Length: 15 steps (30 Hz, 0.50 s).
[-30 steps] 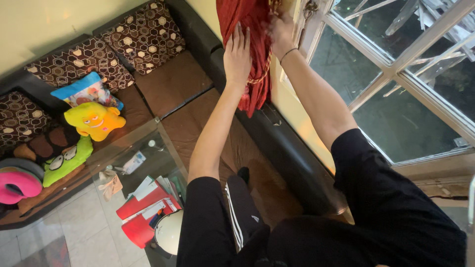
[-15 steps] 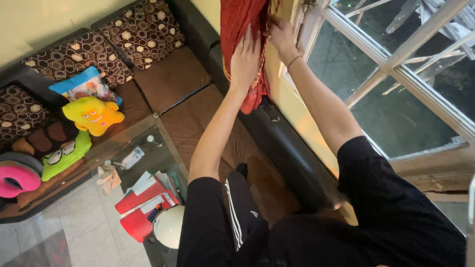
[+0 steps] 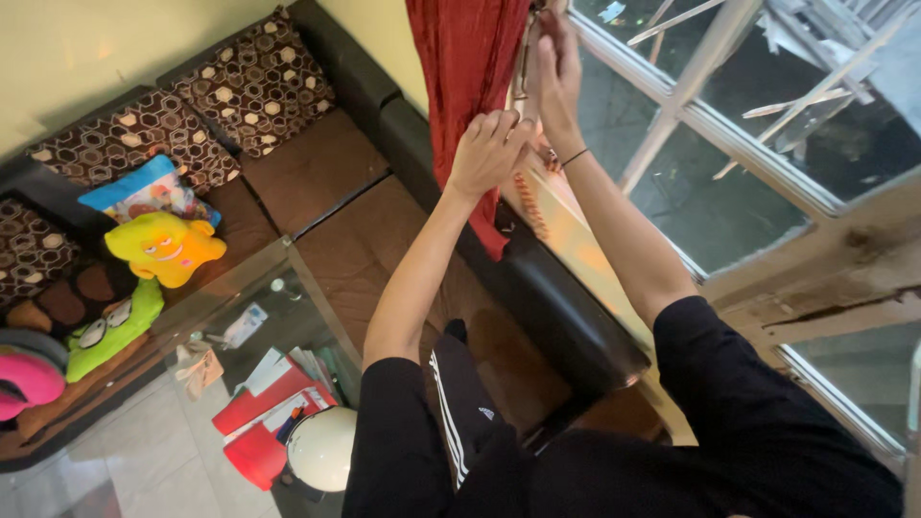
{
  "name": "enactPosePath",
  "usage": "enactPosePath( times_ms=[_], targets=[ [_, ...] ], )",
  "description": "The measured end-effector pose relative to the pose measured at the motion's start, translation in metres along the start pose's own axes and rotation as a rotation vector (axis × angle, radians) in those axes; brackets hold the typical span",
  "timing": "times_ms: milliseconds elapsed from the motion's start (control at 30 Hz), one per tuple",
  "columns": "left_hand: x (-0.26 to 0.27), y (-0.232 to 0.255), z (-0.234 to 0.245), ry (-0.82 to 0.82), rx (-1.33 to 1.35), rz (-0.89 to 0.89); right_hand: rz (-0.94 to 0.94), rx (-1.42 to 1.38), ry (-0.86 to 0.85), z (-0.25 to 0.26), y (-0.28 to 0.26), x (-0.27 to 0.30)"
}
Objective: The person opens a cabinet door, then opens a window and closes it, and finally closes the cabinet door. The person also adjusts the window curtain.
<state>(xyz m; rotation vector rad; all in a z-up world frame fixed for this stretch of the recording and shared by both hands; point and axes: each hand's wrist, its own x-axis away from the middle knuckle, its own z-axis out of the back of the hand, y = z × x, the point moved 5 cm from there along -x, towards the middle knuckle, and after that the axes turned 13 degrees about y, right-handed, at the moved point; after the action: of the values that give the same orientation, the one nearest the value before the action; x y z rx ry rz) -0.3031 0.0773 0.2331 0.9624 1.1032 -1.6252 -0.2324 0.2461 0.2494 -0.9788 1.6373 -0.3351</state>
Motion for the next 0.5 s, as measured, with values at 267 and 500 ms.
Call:
enactPosePath(
  times_ms=[267, 500],
  targets=[
    [-0.105, 0.032, 0.036, 0.482, 0.061, 0.411, 0.292, 0.342, 0.135, 0.014, -0.14, -0.066],
    [-0.181, 0.039, 0.078, 0.636, 0.26, 0.773, 0.228, 0.316, 0.114, 0.004, -0.213, -0.068]
  ],
)
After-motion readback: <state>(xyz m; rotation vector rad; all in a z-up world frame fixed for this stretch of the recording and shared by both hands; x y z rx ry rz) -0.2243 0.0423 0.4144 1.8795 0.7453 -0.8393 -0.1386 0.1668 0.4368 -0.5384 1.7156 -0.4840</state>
